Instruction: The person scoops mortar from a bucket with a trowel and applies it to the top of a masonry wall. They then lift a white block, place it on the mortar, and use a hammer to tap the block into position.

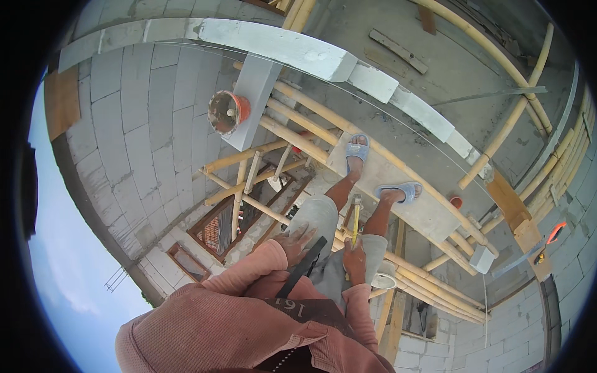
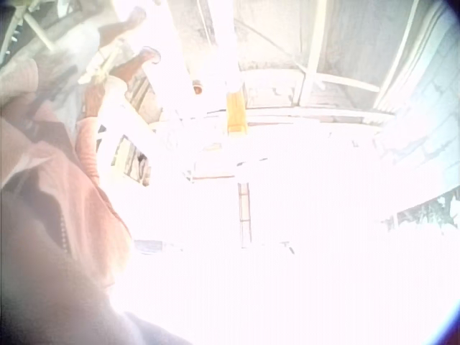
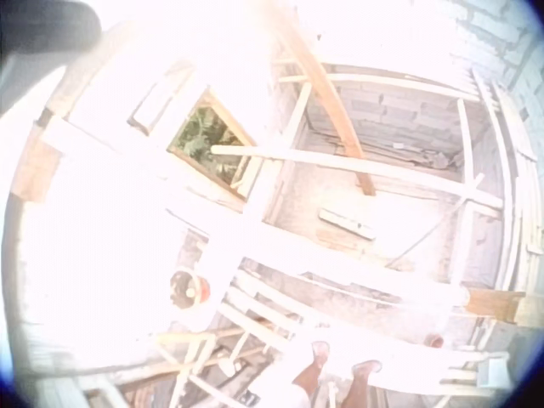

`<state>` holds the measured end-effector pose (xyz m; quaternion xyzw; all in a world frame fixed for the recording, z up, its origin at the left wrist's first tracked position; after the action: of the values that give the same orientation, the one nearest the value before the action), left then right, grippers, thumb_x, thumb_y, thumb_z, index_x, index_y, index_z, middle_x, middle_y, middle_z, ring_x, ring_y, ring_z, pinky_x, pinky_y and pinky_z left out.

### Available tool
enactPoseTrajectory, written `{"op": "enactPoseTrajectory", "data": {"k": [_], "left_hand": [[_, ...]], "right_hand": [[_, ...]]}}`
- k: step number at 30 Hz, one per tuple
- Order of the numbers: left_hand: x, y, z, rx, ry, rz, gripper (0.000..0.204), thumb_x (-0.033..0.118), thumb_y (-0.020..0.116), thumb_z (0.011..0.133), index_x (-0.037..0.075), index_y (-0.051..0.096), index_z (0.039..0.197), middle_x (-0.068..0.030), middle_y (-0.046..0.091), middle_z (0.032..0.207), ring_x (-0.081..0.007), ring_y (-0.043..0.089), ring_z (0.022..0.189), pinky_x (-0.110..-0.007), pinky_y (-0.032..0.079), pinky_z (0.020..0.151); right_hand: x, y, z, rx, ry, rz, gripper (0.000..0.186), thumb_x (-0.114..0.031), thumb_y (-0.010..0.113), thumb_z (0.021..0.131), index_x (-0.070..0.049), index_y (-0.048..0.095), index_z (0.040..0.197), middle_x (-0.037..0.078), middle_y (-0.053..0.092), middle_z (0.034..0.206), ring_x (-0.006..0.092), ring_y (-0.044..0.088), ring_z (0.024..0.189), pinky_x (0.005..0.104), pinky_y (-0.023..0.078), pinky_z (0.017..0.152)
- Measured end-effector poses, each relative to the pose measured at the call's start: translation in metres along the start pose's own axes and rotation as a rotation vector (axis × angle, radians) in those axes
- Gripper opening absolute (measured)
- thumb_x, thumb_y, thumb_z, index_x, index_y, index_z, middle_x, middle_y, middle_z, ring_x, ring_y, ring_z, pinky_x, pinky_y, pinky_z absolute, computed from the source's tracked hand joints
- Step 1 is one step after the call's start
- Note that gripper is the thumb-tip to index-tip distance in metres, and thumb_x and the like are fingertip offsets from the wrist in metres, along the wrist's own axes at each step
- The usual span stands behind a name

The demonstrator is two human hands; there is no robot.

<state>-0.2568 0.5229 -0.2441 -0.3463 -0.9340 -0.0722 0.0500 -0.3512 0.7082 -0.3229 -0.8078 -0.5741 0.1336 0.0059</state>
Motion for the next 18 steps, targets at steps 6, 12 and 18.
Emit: {"op": "enactPoseTrajectory", "data": {"k": [6, 12, 18], "left_hand": [[0.001, 0.029, 0.01, 0.031, -0.004, 0.061, 0.075, 0.048, 0.045, 0.098, 0.029, 0.007, 0.159, -0.0174, 0.008, 0.164, -0.0469, 0.024, 0.146, -0.051, 0.02, 0.121], [0.005, 0.06, 0.033, 0.054, -0.049, -0.141, 0.074, 0.045, 0.049, 0.096, 0.037, 0.009, 0.158, -0.0145, 0.002, 0.166, -0.0553, 0.019, 0.143, -0.059, 0.02, 0.118], [0.031, 0.056, 0.029, -0.01, -0.147, -0.244, 0.08, 0.053, 0.046, 0.097, 0.028, 0.002, 0.159, -0.0214, 0.002, 0.164, -0.0442, 0.021, 0.147, -0.051, 0.023, 0.12]], "right_hand": [[0.033, 0.03, 0.029, -0.13, 0.035, 0.056, 0.055, -0.046, 0.044, 0.1, 0.001, 0.056, 0.125, 0.035, 0.059, 0.121, 0.0499, 0.055, 0.115, 0.0507, 0.042, 0.099], [0.042, -0.018, 0.06, -0.017, -0.033, 0.06, 0.055, -0.05, 0.045, 0.1, -0.003, 0.058, 0.125, 0.024, 0.063, 0.101, 0.039, 0.061, 0.094, 0.0468, 0.047, 0.084], [0.042, -0.097, 0.067, 0.098, -0.181, -0.188, 0.061, -0.05, 0.043, 0.101, 0.002, 0.054, 0.132, 0.031, 0.06, 0.124, 0.0462, 0.056, 0.118, 0.0512, 0.044, 0.099]]}}
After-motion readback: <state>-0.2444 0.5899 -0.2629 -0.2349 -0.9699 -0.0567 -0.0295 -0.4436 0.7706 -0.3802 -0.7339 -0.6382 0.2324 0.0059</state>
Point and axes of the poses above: each hand's wrist, its own z-axis towards the middle knuckle, its own y-axis out of the palm, x = y × z, the point moved 10 cm from there along z, towards the middle knuckle
